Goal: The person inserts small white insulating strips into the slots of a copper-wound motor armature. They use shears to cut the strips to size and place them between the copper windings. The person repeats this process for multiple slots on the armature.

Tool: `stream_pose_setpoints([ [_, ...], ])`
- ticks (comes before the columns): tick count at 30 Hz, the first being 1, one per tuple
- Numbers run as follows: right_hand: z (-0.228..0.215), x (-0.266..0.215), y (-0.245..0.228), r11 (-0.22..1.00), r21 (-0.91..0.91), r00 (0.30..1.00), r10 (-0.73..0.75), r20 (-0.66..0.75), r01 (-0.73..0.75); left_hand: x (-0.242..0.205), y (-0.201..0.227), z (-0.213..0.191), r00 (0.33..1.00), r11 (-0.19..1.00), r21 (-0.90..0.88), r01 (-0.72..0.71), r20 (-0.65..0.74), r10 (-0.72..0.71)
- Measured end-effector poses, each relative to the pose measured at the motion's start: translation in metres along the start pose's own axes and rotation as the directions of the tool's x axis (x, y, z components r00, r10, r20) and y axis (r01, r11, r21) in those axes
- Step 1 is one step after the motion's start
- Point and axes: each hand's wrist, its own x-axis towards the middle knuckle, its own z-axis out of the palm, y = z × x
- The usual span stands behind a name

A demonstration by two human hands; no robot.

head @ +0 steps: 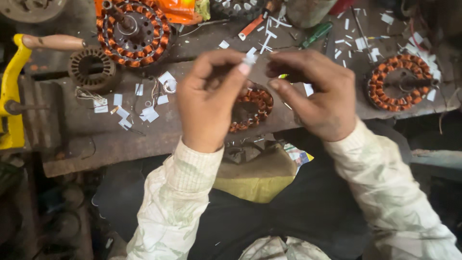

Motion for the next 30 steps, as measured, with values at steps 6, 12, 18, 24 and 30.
stream_pose_setpoints([
  [6, 0.009, -0.008, 0.018, 0.987, 0.158, 0.999, -0.001, -0.049, 0.008, -0.008, 0.002, 0.006, 0.984, 0.988, 0.120, 0.094, 0.139, -0.110],
  [12, 0.014, -0.030, 0.033, 0.785, 0.600, 0.969, 0.239, -0.062, -0.156, -0.008, 0.005, 0.014, 0.974, 0.929, 0.371, 0.010, 0.207, -0.093],
  [18, 0.021, -0.028, 0.035, 0.944, 0.329, 0.981, 0.047, -0.189, 0.018, -0.013, -0.004, 0.018, 0.970, 0.971, 0.209, 0.115, 0.189, -0.155],
  [24, 0.008, -0.019, 0.018, 0.929, -0.255, 0.949, -0.301, -0.094, 0.269, -0.014, -0.010, 0.015, 0.972, 0.977, 0.184, 0.105, 0.187, -0.140],
  [30, 0.019, -0.019, 0.009, 0.994, 0.107, 0.982, 0.002, -0.188, 0.018, -0.022, -0.016, 0.024, 0.994, 0.990, 0.104, 0.094, 0.043, -0.099],
])
